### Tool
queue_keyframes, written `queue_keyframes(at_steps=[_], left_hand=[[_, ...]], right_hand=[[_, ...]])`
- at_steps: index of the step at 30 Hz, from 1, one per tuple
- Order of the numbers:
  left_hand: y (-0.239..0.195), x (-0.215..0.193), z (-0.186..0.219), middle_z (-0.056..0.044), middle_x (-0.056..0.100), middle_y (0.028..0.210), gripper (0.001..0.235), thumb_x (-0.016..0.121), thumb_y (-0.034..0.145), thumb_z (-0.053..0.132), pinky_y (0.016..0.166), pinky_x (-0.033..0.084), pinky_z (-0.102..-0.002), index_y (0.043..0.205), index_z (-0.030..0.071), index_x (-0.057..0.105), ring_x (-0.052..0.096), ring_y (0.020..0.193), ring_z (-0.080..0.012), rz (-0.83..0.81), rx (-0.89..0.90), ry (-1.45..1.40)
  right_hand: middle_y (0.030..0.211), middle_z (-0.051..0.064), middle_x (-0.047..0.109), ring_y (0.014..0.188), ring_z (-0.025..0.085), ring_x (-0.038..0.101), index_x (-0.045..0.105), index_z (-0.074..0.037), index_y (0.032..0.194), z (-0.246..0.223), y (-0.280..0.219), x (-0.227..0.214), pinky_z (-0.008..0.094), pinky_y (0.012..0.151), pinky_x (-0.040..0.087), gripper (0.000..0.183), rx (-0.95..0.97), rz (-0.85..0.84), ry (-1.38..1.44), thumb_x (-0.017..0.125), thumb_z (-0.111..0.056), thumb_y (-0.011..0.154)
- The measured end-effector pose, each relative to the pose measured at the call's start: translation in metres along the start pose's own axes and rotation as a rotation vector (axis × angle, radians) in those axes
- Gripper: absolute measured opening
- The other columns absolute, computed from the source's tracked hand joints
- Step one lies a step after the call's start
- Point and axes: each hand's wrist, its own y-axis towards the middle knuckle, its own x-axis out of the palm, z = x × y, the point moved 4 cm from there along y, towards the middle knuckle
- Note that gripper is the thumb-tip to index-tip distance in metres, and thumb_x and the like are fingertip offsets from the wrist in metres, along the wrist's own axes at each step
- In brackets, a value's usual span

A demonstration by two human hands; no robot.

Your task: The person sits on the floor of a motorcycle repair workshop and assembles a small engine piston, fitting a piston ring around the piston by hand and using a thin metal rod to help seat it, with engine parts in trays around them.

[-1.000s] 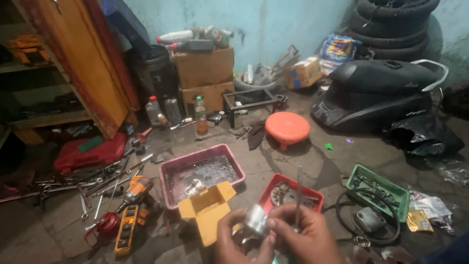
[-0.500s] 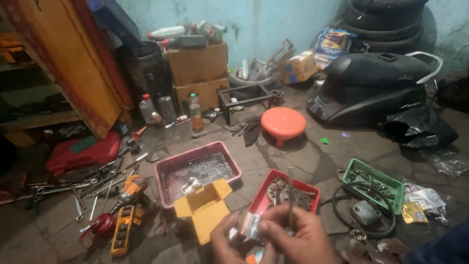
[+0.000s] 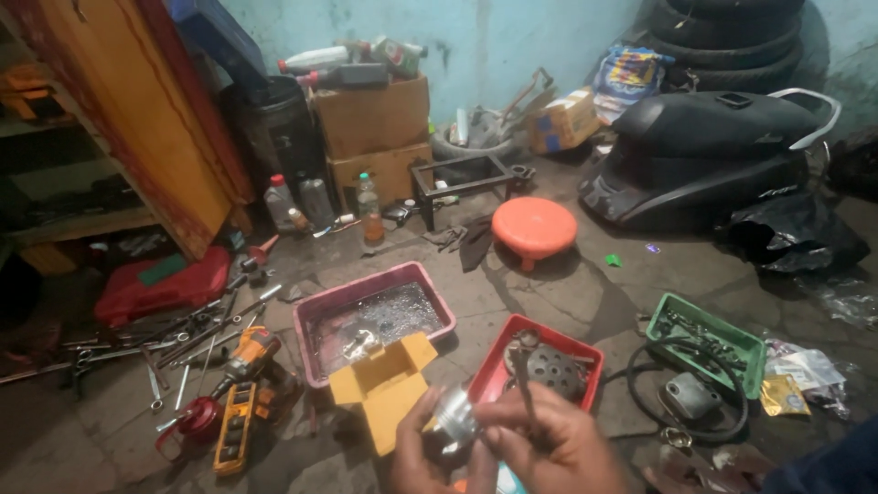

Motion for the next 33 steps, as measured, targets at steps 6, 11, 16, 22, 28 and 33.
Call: queue_keyframes(at_steps=[6, 11, 16, 22, 28, 33], left_hand=[[0.003, -0.008, -0.003, -0.025, 0.069, 0.120, 0.075, 0.070, 0.080, 0.000, 0.093, 0.064, -0.038, 0.149, -0.003, 0.042, 0.078, 0.108, -0.0289, -0.015, -0.215, -0.079], [0.005, -0.011, -0.023, -0.025, 0.061, 0.142, 0.076, 0.065, 0.086, 0.005, 0.097, 0.060, -0.038, 0.154, -0.004, 0.031, 0.073, 0.116, -0.0306, -0.090, -0.098, -0.033], [0.008, -0.009, -0.020, -0.024, 0.058, 0.146, 0.075, 0.063, 0.089, 0.009, 0.098, 0.060, -0.037, 0.154, -0.005, 0.029, 0.071, 0.121, -0.0306, -0.102, -0.066, 0.067], [0.011, -0.005, -0.004, -0.026, 0.057, 0.143, 0.071, 0.056, 0.093, 0.019, 0.094, 0.064, -0.038, 0.153, -0.007, 0.031, 0.069, 0.122, -0.0319, -0.150, 0.027, 0.156], [0.009, -0.005, 0.004, -0.026, 0.060, 0.137, 0.067, 0.051, 0.095, 0.020, 0.084, 0.067, -0.035, 0.153, -0.008, 0.031, 0.071, 0.111, -0.0315, -0.131, 0.150, 0.279], [0.015, -0.003, 0.004, -0.023, 0.062, 0.134, 0.071, 0.048, 0.097, 0.023, 0.095, 0.062, -0.036, 0.157, -0.007, 0.023, 0.074, 0.113, -0.0294, -0.292, 0.110, 0.354]], right_hand=[[0.097, 0.008, 0.066, 0.093, 0.016, 0.067, 0.085, -0.008, 0.112, 0.026, -0.005, 0.008, 0.032, 0.086, 0.062, 0.034, 0.013, 0.038, 0.054, 0.075, 0.003, 0.082], [0.106, 0.009, 0.066, 0.103, 0.018, 0.066, 0.084, -0.008, 0.115, 0.035, -0.007, 0.014, 0.034, 0.096, 0.057, 0.035, 0.022, 0.012, 0.159, 0.074, 0.006, 0.084], [0.111, 0.011, 0.067, 0.107, 0.018, 0.069, 0.079, -0.010, 0.126, 0.037, -0.009, 0.009, 0.034, 0.096, 0.054, 0.044, -0.133, -0.050, -0.025, 0.067, 0.005, 0.087], [0.121, 0.017, 0.065, 0.121, 0.025, 0.073, 0.075, -0.001, 0.127, 0.034, -0.010, 0.010, 0.039, 0.099, 0.057, 0.037, -0.094, -0.038, 0.208, 0.064, 0.004, 0.091], [0.103, 0.010, 0.077, 0.093, 0.018, 0.085, 0.082, -0.004, 0.112, 0.018, -0.010, 0.005, 0.032, 0.075, 0.069, 0.029, -0.110, 0.158, -0.115, 0.073, -0.001, 0.084], [0.097, 0.010, 0.081, 0.092, 0.017, 0.077, 0.078, -0.004, 0.106, -0.015, -0.004, -0.006, 0.030, 0.075, 0.066, 0.025, -0.495, 0.058, -0.329, 0.082, -0.006, 0.081]])
